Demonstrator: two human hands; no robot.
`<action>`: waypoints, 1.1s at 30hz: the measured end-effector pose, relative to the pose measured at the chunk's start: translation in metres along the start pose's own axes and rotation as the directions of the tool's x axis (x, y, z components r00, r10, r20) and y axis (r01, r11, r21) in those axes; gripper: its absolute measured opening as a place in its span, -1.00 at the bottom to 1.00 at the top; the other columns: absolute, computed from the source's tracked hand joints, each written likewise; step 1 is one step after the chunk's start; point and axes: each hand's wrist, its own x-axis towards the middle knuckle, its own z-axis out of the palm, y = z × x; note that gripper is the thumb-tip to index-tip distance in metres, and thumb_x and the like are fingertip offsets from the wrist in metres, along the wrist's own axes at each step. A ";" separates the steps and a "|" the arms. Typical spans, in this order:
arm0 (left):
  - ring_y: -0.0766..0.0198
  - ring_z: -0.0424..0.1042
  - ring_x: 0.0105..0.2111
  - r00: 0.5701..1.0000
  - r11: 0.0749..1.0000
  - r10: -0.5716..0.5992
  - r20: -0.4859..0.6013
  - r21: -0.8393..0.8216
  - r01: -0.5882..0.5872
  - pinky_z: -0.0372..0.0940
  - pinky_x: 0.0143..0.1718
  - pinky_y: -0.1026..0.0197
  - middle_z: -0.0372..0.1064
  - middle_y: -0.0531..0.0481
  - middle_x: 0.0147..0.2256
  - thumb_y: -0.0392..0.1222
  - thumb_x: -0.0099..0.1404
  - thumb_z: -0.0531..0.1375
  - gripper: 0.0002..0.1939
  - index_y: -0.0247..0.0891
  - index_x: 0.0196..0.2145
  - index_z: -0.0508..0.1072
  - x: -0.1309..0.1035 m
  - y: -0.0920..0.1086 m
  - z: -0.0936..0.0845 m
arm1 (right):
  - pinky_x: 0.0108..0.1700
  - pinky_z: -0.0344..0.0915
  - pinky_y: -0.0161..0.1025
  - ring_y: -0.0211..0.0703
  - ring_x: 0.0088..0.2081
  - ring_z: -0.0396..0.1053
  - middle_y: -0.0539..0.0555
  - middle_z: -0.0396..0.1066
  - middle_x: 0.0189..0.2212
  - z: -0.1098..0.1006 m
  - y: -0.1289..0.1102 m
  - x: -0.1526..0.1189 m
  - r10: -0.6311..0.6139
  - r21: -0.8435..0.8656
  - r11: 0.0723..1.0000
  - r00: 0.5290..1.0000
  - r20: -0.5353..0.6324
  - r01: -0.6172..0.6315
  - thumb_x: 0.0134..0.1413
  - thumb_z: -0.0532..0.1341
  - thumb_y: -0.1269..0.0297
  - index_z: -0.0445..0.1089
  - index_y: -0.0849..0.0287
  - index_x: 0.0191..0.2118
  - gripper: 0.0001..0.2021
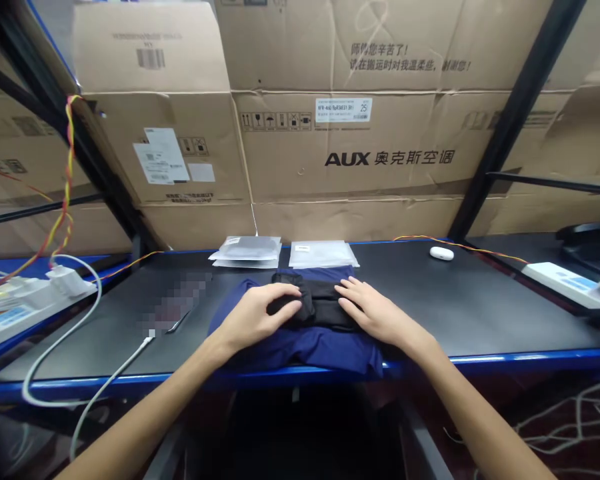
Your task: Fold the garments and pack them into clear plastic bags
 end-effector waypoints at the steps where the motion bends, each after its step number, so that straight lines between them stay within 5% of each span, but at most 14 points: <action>1: 0.18 0.50 -0.12 0.995 0.995 -0.084 -0.063 0.052 0.087 0.32 -0.04 0.21 0.53 -0.02 -0.12 0.00 0.40 0.09 -0.73 -0.16 -0.13 0.50 0.000 -0.004 -0.005 | 0.37 -0.06 0.19 0.09 0.38 -0.07 0.14 0.15 0.32 0.000 0.001 0.000 0.006 -0.012 1.000 1.000 -0.011 -0.006 0.36 -0.04 -0.05 0.26 0.10 0.28 -0.46; 5: 0.01 0.51 -0.30 0.892 0.834 -0.441 -0.103 0.320 0.450 0.32 -0.25 0.10 0.52 -0.15 -0.35 0.35 0.26 0.09 -0.46 -0.22 -0.37 0.47 0.000 -0.021 -0.014 | 0.36 -0.06 0.22 0.13 0.39 -0.09 0.16 0.16 0.31 0.001 0.003 0.001 0.022 -0.060 0.998 1.000 0.012 -0.021 0.35 -0.04 -0.05 0.27 0.12 0.28 -0.46; 9: -0.09 0.51 -0.35 0.834 0.755 -0.550 0.039 0.452 0.476 0.30 -0.32 0.07 0.49 -0.21 -0.44 0.46 0.19 0.04 -0.36 -0.21 -0.53 0.43 0.001 -0.024 -0.013 | 0.38 -0.07 0.17 0.12 0.39 -0.12 0.18 0.16 0.31 0.003 0.002 0.001 0.014 -0.101 0.995 0.998 0.065 -0.007 0.37 -0.08 -0.04 0.26 0.21 0.28 -0.42; 17: -0.07 0.52 -0.23 0.879 0.797 -0.477 -0.013 0.416 0.438 0.29 -0.29 0.09 0.52 -0.14 -0.27 0.05 0.22 0.16 -0.75 -0.17 -0.27 0.42 0.012 -0.010 -0.006 | 0.39 -0.10 0.13 0.09 0.40 -0.14 0.16 0.09 0.34 0.000 0.001 -0.002 0.038 -0.041 0.999 0.997 0.060 -0.036 0.35 -0.07 -0.08 0.25 0.19 0.29 -0.40; 22: -0.03 0.53 -0.22 0.899 0.857 -0.418 -0.132 0.271 0.438 0.31 -0.26 0.11 0.53 -0.09 -0.26 0.05 0.29 0.16 -0.67 -0.14 -0.07 0.37 0.026 0.004 0.010 | 0.39 -0.09 0.07 0.01 0.38 -0.07 0.08 0.08 0.35 -0.010 0.022 -0.024 0.132 0.062 0.990 0.989 -0.073 -0.128 0.36 -0.09 -0.10 0.18 0.08 0.33 -0.42; 25: 0.02 0.53 -0.19 0.939 0.932 -0.308 -0.154 0.150 0.330 0.35 -0.19 0.11 0.53 -0.09 -0.19 0.08 0.32 0.16 -0.61 -0.12 0.03 0.35 0.035 0.017 0.030 | 0.38 -0.05 0.14 0.06 0.36 -0.01 0.12 0.16 0.31 -0.012 0.041 -0.042 0.201 0.025 0.980 0.973 -0.114 -0.200 0.34 -0.09 -0.10 0.25 0.11 0.28 -0.42; 30: 0.03 0.37 0.11 0.999 0.990 0.037 0.028 0.133 -0.040 0.26 0.15 0.03 0.37 -0.10 0.14 -0.02 0.33 0.18 -0.55 -0.17 0.14 0.35 0.037 0.036 0.070 | 0.36 0.00 0.14 0.12 0.35 0.04 0.17 0.21 0.28 -0.010 0.053 -0.057 0.253 -0.060 0.964 0.962 -0.102 -0.260 0.30 -0.09 -0.12 0.34 0.18 0.22 -0.38; 33: -0.14 0.20 0.24 0.983 0.976 0.037 0.178 0.205 -0.073 0.16 0.22 -0.16 0.17 -0.18 0.28 0.05 0.34 0.17 -0.42 -0.20 0.24 0.26 0.031 0.038 0.084 | 0.36 0.01 0.16 0.13 0.34 0.04 0.16 0.21 0.28 -0.009 0.052 -0.058 0.250 -0.068 0.964 0.963 -0.106 -0.257 0.29 -0.09 -0.12 0.34 0.17 0.22 -0.38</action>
